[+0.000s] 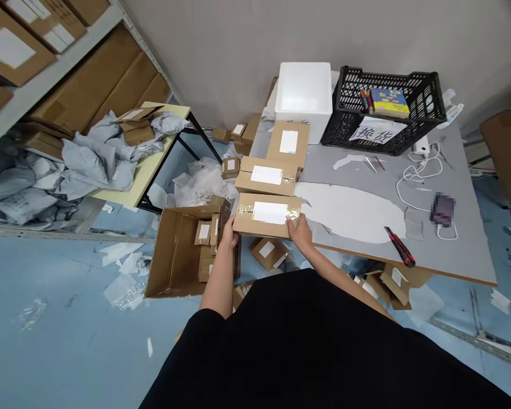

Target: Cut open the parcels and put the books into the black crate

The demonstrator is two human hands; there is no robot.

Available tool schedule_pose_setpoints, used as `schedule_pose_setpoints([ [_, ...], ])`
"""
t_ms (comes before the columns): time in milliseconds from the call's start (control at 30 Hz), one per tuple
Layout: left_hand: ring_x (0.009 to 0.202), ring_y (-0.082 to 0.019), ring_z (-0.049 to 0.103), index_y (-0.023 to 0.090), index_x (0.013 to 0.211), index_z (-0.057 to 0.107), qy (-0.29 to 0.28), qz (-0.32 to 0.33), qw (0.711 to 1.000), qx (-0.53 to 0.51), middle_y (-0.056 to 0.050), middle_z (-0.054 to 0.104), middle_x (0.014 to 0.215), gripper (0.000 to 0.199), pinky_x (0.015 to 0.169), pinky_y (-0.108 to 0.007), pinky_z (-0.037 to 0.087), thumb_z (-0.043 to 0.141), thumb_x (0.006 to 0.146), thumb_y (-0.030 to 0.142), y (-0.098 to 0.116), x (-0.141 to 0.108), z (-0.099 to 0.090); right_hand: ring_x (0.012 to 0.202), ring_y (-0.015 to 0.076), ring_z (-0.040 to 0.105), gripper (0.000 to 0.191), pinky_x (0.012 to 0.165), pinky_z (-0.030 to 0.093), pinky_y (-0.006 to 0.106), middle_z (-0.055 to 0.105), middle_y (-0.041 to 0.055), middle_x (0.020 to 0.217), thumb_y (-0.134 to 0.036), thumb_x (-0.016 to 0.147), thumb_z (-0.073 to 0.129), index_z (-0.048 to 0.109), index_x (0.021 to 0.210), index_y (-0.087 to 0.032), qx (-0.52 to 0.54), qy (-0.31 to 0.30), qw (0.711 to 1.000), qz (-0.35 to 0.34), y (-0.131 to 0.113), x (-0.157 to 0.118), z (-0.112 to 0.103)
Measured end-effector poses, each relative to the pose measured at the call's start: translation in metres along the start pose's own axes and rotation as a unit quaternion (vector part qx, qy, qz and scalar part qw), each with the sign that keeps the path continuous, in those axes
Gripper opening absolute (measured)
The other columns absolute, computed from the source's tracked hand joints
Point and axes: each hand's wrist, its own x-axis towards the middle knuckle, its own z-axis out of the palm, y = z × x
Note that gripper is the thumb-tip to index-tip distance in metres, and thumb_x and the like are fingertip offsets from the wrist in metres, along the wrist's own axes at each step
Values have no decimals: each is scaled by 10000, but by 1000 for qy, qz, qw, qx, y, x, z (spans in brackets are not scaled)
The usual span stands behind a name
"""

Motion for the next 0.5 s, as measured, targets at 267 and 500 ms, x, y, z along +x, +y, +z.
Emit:
schedule_pose_setpoints([
  [267, 802, -149, 710, 176, 871, 706, 6, -5, 1000, -26, 6, 751, 772, 155, 797, -245, 541, 607, 837, 291, 14, 12, -7, 1197, 357, 585, 597, 974, 467, 477, 603, 179, 1314, -586, 956, 425, 416, 1404, -192, 23, -4, 999, 39, -10, -2, 16],
  [500, 792, -146, 723, 201, 890, 710, -48, -41, 997, 37, 16, 753, 780, 218, 770, -238, 570, 557, 901, 355, 15, 17, -9, 1214, 353, 609, 726, 991, 478, 478, 626, 108, 1373, -643, 966, 389, 282, 1573, -258, 82, -45, 994, 53, 3, 1, 14],
])
